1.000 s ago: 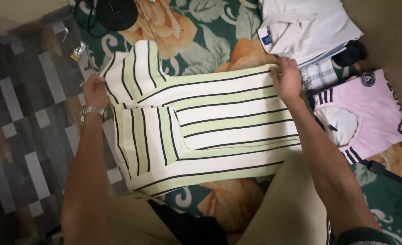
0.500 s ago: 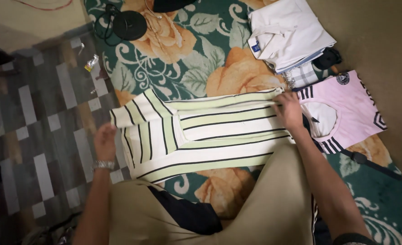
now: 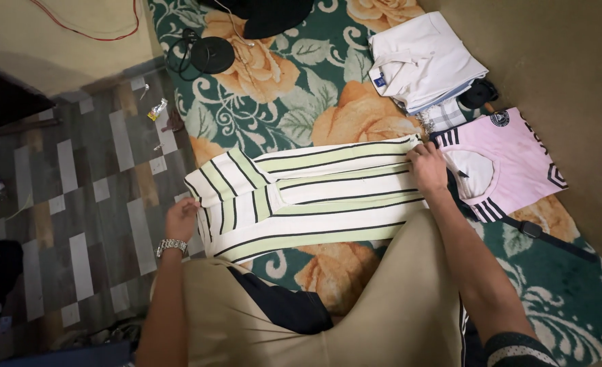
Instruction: Folding a striped hoodie on a bed
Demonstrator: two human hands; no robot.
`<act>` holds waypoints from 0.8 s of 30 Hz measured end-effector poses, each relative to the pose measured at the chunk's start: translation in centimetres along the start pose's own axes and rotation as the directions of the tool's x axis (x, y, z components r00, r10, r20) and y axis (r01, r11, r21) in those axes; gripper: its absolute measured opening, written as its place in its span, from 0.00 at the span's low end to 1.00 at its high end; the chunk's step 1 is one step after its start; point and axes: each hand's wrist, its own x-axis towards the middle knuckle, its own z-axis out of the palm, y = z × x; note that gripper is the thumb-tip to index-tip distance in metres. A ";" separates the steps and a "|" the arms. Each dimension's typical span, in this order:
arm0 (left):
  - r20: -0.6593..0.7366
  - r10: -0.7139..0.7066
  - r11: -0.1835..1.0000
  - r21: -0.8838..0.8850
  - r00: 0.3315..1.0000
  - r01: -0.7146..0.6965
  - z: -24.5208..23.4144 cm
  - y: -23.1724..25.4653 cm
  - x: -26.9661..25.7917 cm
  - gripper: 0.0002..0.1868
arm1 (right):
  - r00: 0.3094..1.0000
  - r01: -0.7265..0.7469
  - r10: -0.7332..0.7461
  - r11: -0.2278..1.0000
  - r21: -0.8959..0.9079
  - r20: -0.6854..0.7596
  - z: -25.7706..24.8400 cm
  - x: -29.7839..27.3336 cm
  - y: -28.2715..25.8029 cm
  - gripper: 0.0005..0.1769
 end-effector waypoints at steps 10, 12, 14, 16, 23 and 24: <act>0.037 -0.270 0.961 -0.058 0.962 0.272 1.9 -2.3 1.8 0.23 | 0.998 -0.025 0.023 0.999 0.047 0.052 -0.3 -0.4 -0.7 0.09; 0.019 -0.296 0.946 -0.132 0.955 0.296 2.2 -1.2 2.1 0.25 | 0.998 -0.024 0.020 0.997 0.068 0.058 -0.5 -0.5 -0.8 0.09; -0.024 -0.326 0.902 -0.306 0.945 0.303 2.1 3.0 2.1 0.20 | 0.997 -0.040 0.034 0.994 0.097 0.068 -0.3 -0.6 -0.7 0.11; -0.038 -0.325 0.891 -0.346 0.945 0.293 2.2 3.2 2.2 0.24 | 0.997 -0.038 0.031 0.993 0.108 0.066 0.2 -0.7 -0.5 0.11; -0.311 -0.326 0.888 -0.425 0.893 0.176 6.0 -12.0 8.9 0.31 | 0.998 -0.034 0.026 0.989 0.146 0.056 1.6 -1.0 -0.1 0.14; -0.314 -0.330 0.887 -0.425 0.890 0.179 5.3 -9.8 8.0 0.31 | 0.998 -0.029 0.021 0.989 0.148 0.057 1.3 -0.9 -0.2 0.14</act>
